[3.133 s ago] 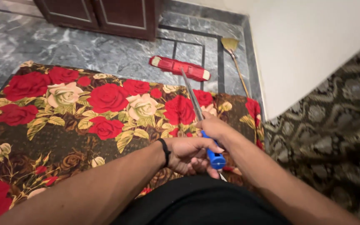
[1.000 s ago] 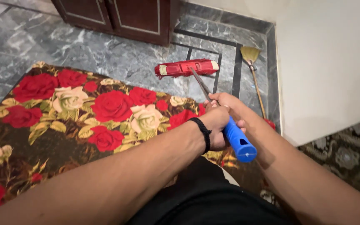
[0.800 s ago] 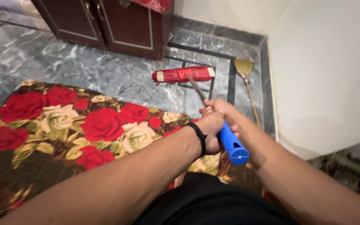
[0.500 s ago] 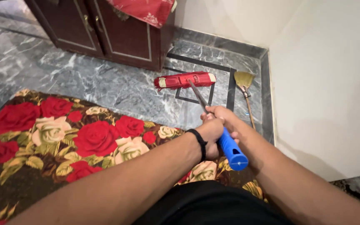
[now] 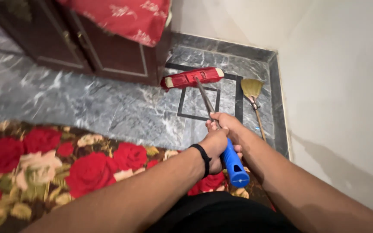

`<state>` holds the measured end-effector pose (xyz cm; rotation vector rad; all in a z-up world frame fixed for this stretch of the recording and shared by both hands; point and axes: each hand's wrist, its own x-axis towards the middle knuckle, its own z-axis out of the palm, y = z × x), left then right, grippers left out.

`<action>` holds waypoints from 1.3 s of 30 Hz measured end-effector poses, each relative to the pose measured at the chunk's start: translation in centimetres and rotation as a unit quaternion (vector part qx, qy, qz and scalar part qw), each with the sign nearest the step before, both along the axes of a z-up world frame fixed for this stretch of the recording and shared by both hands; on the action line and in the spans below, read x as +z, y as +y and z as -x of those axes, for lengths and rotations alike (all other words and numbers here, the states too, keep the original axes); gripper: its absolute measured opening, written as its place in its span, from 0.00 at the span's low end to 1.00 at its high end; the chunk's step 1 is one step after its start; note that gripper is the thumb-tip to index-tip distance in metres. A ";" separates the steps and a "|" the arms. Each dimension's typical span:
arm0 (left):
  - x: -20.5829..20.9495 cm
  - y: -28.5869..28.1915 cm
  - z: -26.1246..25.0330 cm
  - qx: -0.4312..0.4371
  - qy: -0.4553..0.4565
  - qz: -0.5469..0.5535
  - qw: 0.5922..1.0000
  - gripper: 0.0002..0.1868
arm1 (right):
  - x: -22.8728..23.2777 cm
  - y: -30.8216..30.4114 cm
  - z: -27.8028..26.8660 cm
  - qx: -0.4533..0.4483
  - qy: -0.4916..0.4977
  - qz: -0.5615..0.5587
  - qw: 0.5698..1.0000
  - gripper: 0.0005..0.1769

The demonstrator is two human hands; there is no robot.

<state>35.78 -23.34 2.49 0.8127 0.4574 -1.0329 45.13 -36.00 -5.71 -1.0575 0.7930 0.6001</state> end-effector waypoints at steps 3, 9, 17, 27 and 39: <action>-0.3 -0.1 -3.5 -0.011 -0.003 -0.021 1.000 0.21 | 0.8 0.6 -3.0 -0.037 -0.074 0.014 0.996 0.05; -0.9 0.2 -10.4 -0.028 0.012 -0.020 0.999 0.22 | 2.4 1.7 -8.6 -0.075 -0.065 0.032 0.995 0.07; 0.1 2.1 -18.2 -0.033 0.020 -0.002 0.999 0.20 | 2.9 2.9 -16.2 -0.074 -0.046 0.046 0.995 0.06; -0.6 2.3 -20.4 -0.038 0.030 0.014 0.999 0.19 | 2.7 3.0 -18.0 -0.098 -0.040 0.035 0.994 0.07; 0.4 2.3 -15.4 -0.117 0.033 -0.029 0.992 0.24 | 2.4 2.9 -11.7 -0.183 -0.051 0.046 0.981 0.20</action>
